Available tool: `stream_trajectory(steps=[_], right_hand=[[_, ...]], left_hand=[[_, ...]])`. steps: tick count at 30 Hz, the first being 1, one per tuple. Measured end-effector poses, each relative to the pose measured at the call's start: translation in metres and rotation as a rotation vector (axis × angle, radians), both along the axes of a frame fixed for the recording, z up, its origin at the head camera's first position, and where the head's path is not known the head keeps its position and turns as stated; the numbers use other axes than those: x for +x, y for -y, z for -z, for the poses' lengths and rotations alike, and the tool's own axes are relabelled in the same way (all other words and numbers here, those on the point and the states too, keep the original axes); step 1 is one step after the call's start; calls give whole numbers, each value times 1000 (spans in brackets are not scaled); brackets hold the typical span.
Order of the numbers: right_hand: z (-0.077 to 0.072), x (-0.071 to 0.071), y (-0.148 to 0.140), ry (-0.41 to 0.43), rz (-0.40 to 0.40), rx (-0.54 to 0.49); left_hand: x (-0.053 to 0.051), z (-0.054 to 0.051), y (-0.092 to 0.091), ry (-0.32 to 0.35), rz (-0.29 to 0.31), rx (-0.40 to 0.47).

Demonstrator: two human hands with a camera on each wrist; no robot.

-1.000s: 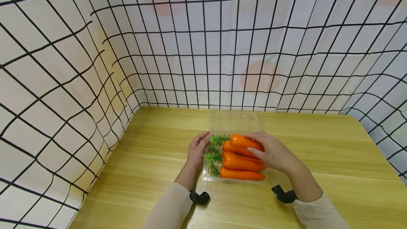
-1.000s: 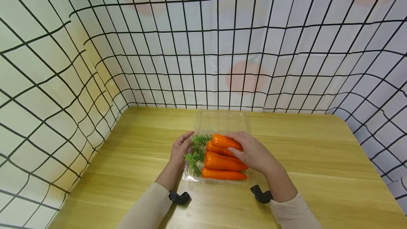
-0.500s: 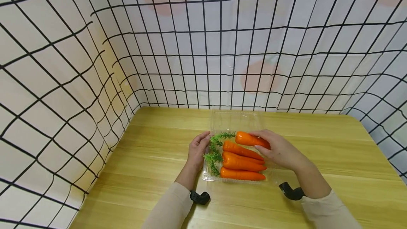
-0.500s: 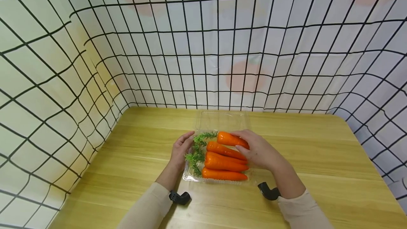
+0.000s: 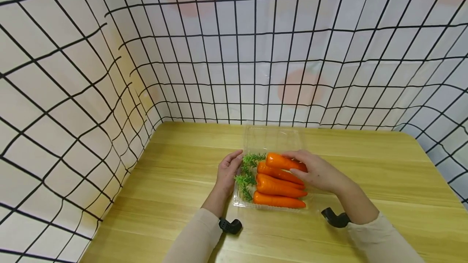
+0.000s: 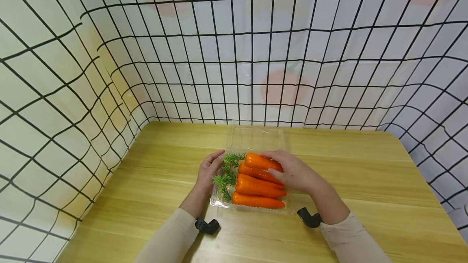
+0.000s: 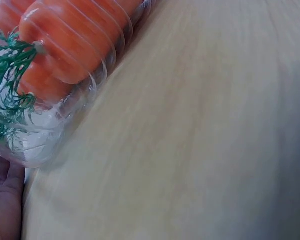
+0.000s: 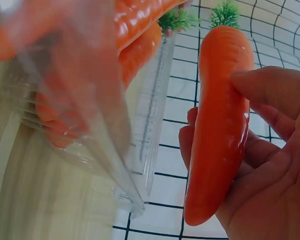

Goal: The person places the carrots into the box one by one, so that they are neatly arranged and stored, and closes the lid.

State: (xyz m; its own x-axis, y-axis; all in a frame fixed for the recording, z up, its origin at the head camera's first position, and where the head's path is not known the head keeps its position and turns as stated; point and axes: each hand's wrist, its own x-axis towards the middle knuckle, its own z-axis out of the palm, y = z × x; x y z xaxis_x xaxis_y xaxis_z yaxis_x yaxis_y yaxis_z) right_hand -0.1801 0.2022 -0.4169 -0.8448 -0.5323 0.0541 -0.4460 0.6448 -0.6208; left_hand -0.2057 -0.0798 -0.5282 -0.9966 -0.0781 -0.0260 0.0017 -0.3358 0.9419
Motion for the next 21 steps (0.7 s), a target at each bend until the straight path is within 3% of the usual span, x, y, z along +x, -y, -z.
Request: stream_trajectory(steps=[12,21], right_hand=[[8,4,-1,73,-34,11],[19,3,0,119,-58,-36]], left_hand=[[0,-1,0,32,-4,16],[1,-3,1,38,8,2]])
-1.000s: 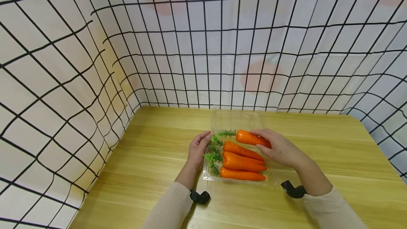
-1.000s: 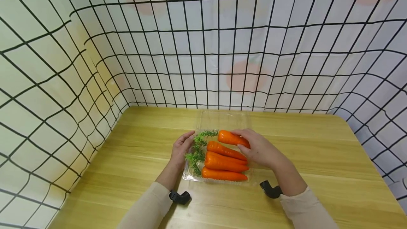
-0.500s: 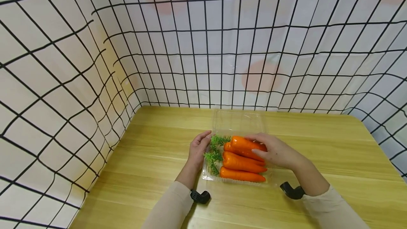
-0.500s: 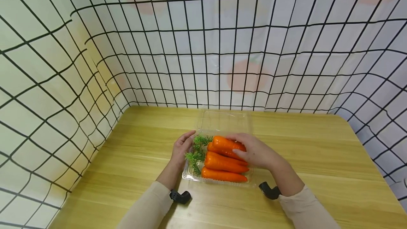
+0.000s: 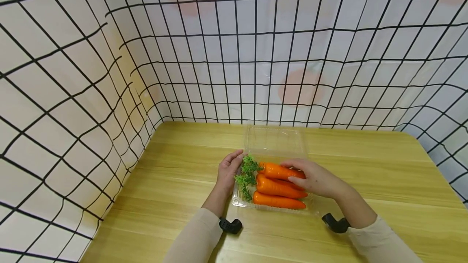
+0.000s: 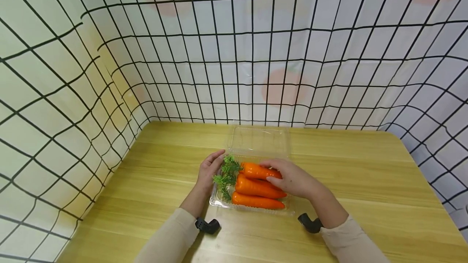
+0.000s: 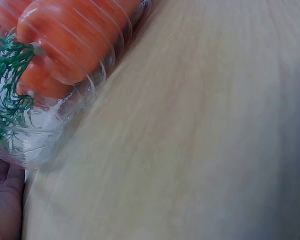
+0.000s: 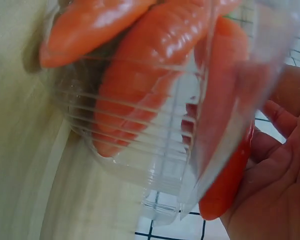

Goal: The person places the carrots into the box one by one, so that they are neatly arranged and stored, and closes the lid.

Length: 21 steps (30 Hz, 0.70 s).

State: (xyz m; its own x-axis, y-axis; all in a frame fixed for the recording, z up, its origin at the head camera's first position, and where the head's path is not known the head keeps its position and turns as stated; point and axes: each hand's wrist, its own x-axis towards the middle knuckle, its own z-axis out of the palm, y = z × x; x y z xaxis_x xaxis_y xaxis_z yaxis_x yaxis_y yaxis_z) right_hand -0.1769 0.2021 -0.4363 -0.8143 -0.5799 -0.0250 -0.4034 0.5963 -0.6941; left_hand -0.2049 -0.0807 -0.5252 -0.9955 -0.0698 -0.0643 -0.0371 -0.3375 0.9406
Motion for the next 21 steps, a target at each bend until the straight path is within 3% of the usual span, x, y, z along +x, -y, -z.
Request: stream_trajectory(steps=[21], right_hand=[[9,-2,13,-34,4,14]], left_hand=[[-1,1,0,27,-22,-60]])
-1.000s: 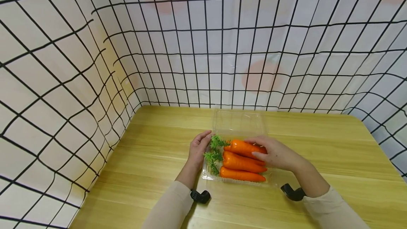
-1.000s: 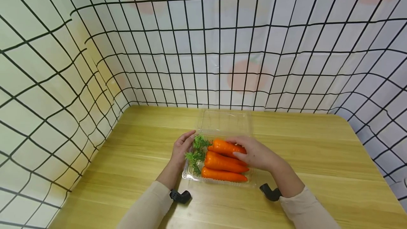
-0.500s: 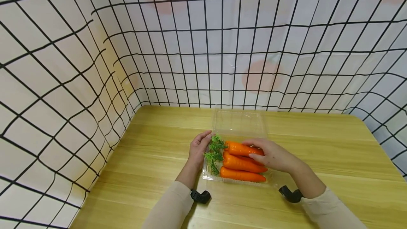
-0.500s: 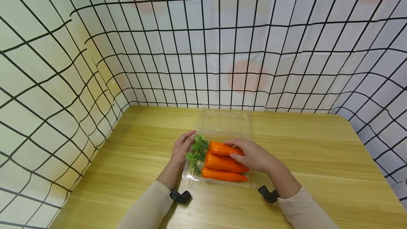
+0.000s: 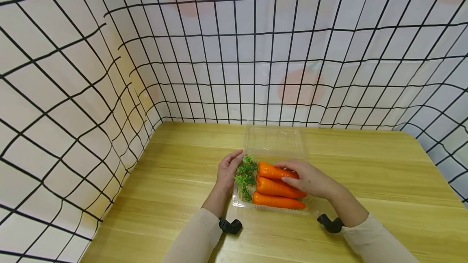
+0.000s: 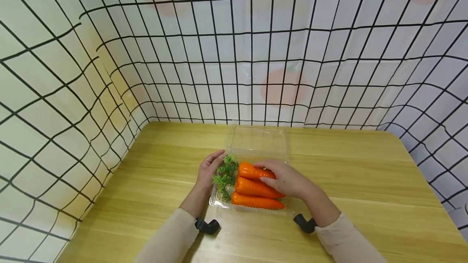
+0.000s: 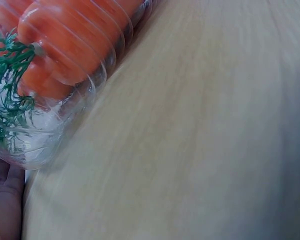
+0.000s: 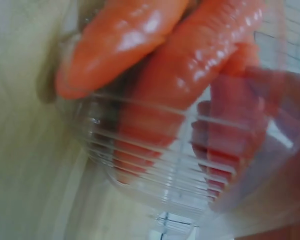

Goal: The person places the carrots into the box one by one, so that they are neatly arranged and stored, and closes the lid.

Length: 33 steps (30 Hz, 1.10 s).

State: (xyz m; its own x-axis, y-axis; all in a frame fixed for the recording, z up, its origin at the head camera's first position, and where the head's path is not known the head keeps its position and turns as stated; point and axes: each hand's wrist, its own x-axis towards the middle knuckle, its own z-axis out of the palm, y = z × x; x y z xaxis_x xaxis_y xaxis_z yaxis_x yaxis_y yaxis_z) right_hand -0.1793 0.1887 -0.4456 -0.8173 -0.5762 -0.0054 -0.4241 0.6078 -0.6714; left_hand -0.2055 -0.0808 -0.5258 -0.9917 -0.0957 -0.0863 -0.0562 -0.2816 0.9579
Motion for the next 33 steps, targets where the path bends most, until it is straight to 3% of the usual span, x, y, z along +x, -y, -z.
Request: stream_trajectory(steps=[13,17,19,24,33], right_hand=[[3,-1,0,-17,-8,8],[3,-1,0,-13,-6,8],[3,-1,1,-10,0,8],[2,-1,1,-19,2,14],[6,-2,4,-63,11,44]], left_hand=[[0,-2,1,23,10,-5],[7,-16,1,16,19,-23],[8,-17,2,20,22,-29],[0,-3,2,24,14,-1],[0,1,0,-1,14,54]])
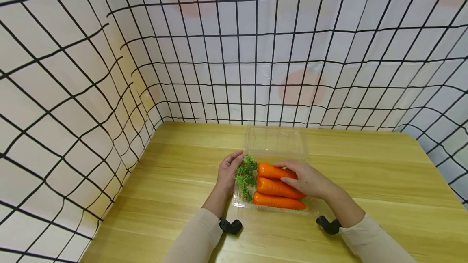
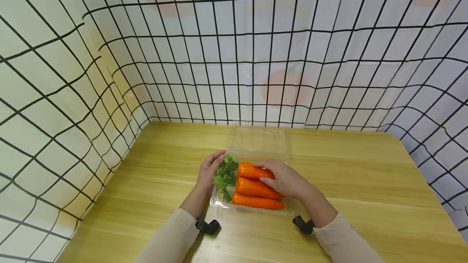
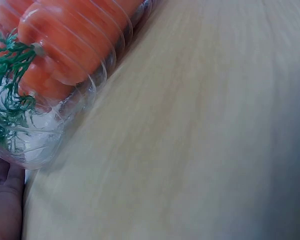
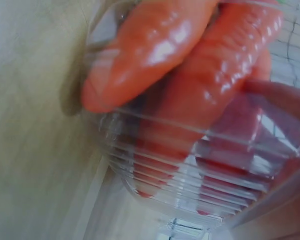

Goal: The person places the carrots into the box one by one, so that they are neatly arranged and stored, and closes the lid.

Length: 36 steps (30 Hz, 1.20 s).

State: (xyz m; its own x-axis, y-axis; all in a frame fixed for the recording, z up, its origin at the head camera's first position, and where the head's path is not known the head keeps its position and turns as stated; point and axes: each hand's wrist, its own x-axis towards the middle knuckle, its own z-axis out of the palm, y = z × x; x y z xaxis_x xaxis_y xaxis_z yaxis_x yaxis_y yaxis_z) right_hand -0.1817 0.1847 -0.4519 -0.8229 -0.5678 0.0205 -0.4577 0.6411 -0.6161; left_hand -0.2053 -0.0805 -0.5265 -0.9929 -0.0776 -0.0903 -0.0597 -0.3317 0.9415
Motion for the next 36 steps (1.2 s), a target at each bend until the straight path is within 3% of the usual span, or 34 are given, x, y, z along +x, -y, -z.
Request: stream_trajectory(steps=[15,19,27,36], right_hand=[[1,3,-2,-9,18,15],[-2,5,-8,1,78,-26],[-7,0,-30,31,281,-191],[-2,-7,-56,109,434,-335]], left_hand=[[0,2,-1,12,-19,-23],[0,0,0,26,-16,-28],[-1,-3,3,56,8,37],[-11,-9,13,99,106,32]])
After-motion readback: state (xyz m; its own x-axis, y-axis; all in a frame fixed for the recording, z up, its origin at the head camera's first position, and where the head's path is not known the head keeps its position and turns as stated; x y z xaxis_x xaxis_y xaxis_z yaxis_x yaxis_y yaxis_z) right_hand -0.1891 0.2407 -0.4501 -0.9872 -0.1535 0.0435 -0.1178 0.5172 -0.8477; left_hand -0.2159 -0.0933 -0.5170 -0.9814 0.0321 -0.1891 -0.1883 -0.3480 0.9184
